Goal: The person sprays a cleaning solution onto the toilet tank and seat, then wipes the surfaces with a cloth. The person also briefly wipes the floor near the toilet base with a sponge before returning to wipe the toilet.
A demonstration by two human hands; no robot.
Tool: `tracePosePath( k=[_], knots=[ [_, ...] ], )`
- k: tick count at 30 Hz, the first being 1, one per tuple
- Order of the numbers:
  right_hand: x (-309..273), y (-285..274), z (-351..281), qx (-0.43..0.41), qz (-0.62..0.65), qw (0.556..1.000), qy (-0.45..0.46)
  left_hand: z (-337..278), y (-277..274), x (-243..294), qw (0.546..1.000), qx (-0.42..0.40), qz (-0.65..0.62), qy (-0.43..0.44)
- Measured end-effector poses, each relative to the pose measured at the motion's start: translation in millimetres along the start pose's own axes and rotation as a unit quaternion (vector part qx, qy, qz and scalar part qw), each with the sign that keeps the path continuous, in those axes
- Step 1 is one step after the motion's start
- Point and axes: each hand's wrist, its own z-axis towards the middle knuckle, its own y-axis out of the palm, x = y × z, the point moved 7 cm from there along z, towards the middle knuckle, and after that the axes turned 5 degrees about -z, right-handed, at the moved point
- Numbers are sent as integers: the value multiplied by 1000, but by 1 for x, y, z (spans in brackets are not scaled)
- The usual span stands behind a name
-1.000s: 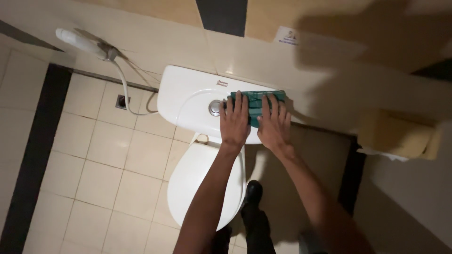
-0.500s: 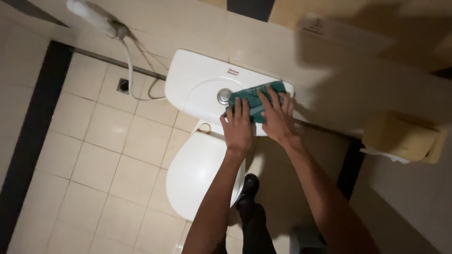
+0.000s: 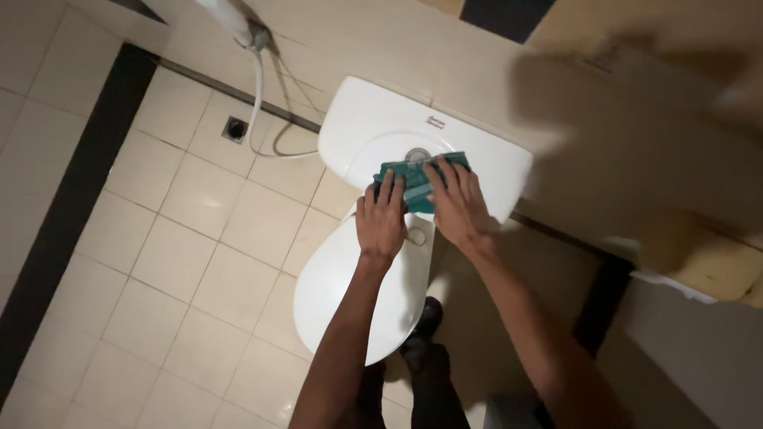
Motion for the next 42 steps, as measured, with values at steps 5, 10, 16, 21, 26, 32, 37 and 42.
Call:
tracePosePath(
  k=[5,10,16,21,26,32,37,42],
  knots=[
    [-6,-12,24,-25,14,999,-35,15,-16,-3,999,-22,12,-19],
    [-12,-29,38,21,42,994,-98,24,-13,-8,999,-11,25,-32],
    [-19,-51,62,85,30,988,-127,38,-26,-16,999,19,21,-15],
    [-43,-71,96,85,23,982,-168,54,-51,-27,992,82,86,-38],
    [-30,-34,104,67,31,987,-141,58,-22,-44,996,37,42,-73],
    [-27,-26,86,15,67,994,-88,47,-28,-35,994,28,-42,-99],
    [-30,-31,45,69,86,991,-78,23,-12,-30,998,19,-13,-64],
    [-21,-33,15,79,97,990,-66,15,-15,-7,995,-74,3,-68]
  ],
)
